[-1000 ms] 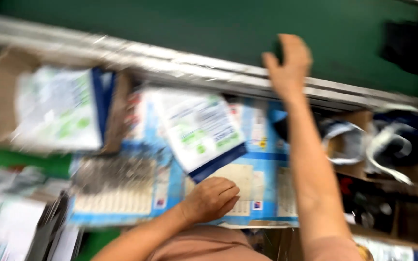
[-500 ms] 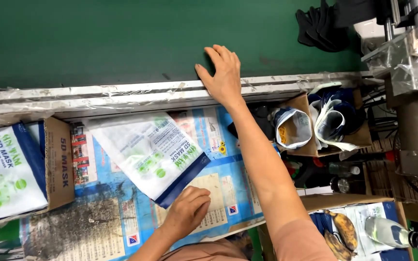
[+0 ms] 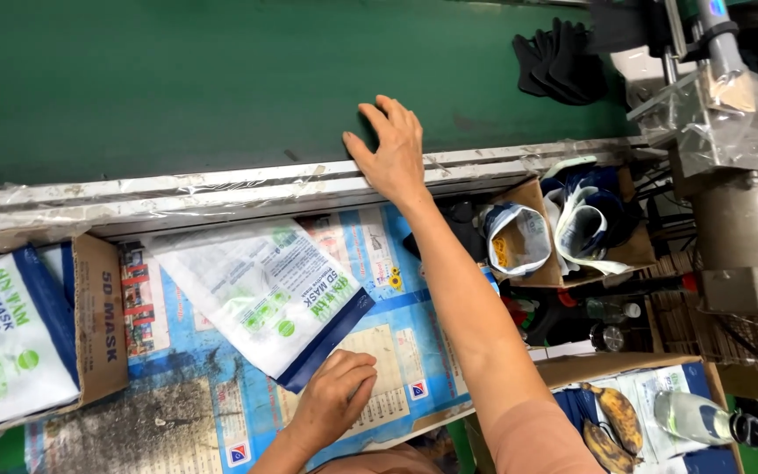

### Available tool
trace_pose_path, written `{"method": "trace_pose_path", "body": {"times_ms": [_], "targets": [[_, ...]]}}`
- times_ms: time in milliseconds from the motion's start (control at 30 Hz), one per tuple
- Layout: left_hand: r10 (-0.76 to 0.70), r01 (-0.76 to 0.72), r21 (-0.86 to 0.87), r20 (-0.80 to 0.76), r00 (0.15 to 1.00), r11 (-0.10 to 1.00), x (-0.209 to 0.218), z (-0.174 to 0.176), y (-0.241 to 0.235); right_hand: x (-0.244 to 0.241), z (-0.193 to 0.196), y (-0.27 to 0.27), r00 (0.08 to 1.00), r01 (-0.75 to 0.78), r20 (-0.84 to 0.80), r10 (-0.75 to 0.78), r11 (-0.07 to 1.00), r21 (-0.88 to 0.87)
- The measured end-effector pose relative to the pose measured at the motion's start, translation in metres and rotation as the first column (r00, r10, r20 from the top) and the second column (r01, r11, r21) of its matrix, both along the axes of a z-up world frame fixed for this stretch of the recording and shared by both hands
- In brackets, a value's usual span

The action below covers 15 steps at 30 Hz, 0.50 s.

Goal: Manually packing protective face masks into individual blue pouches and placing them on a moving conveyor belt.

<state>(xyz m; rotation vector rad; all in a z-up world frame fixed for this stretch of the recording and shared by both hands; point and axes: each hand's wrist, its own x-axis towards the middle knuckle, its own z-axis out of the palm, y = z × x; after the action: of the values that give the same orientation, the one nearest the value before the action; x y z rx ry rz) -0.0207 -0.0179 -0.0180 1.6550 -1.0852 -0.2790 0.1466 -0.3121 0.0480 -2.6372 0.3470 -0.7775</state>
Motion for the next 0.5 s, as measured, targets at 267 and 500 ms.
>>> {"method": "trace_pose_path", "body": {"times_ms": [267,500], "targets": [[0.004,-0.004,0.010,-0.015,1.000,1.000,-0.0009,-0.0014,-0.0004,-0.0001,-0.0033,-0.0008,1.000,0.003,-0.013,-0.002,1.000,0.025],[0.005,-0.005,0.005,-0.010,1.000,1.000,-0.0013,-0.0016,-0.0011,0.0002,-0.0036,-0.0012,1.000,0.006,-0.001,-0.006,1.000,0.023]]}}
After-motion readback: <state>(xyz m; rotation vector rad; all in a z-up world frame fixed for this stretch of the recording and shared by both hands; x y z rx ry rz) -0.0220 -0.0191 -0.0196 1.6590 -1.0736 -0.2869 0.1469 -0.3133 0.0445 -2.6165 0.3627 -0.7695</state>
